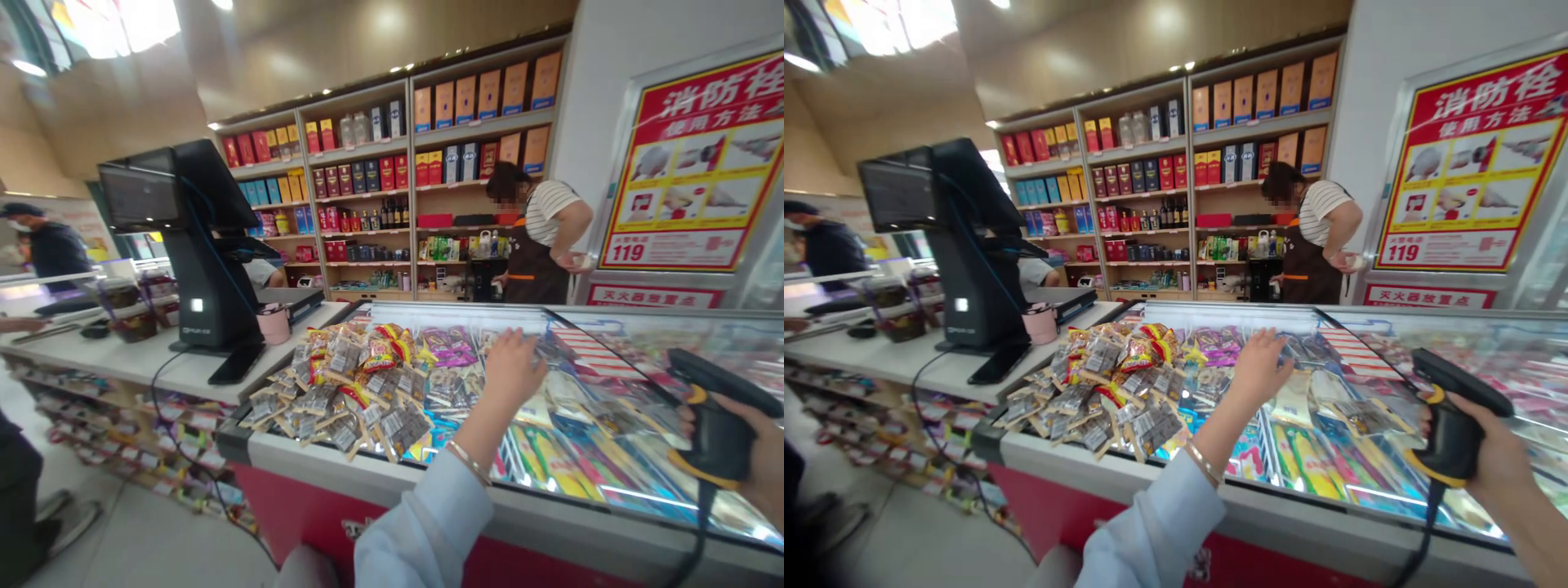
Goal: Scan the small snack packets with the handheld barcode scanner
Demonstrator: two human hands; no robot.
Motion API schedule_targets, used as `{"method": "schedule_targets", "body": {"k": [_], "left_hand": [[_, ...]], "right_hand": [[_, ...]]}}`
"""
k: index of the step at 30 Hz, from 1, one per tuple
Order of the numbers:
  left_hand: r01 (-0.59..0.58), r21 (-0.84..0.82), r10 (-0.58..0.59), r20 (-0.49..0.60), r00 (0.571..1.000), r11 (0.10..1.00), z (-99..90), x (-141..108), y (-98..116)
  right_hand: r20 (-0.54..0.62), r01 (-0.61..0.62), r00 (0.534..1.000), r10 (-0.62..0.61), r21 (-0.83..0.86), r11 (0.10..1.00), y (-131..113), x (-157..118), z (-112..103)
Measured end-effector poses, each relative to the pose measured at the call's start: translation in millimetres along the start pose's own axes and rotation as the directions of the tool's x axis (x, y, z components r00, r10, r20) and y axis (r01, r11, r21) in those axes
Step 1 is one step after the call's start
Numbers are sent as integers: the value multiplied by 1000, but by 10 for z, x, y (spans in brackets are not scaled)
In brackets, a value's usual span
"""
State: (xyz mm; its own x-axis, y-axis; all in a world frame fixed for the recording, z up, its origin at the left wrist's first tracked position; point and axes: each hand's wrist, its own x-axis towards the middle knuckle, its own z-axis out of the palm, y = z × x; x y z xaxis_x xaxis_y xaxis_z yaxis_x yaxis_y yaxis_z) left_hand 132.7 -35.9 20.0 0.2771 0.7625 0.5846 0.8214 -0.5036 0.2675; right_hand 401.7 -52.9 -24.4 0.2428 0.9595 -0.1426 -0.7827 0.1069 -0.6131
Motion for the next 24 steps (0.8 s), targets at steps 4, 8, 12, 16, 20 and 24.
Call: {"method": "schedule_targets", "body": {"k": [4,8,12,16,20,24], "left_hand": [[130,102,-119,-108,987,986,-557,-195,-505],[290,201,-223,-302,927,936,-986,-597,-1069],[477,258,-321,-472,821,840,-1297,-1038,-1544],[670,351,-429,-557,711,654,-1416,-1315,-1753],[741,428,-491,-561,667,518,-1386,-1424,-1762],[759,453,-508,-565,650,467,-1337,-1443,-1791]], "right_hand": [[110,42,994,-12,-282,959,389,-202,585],[258,11,965,50,-230,973,983,-371,1050],[364,-83,918,156,-208,975,1600,-509,1342],[435,-141,872,224,-214,967,2079,-601,1542],[467,-226,823,323,-252,941,2399,-596,1660],[508,-288,780,366,-227,930,2568,-531,1678]]}}
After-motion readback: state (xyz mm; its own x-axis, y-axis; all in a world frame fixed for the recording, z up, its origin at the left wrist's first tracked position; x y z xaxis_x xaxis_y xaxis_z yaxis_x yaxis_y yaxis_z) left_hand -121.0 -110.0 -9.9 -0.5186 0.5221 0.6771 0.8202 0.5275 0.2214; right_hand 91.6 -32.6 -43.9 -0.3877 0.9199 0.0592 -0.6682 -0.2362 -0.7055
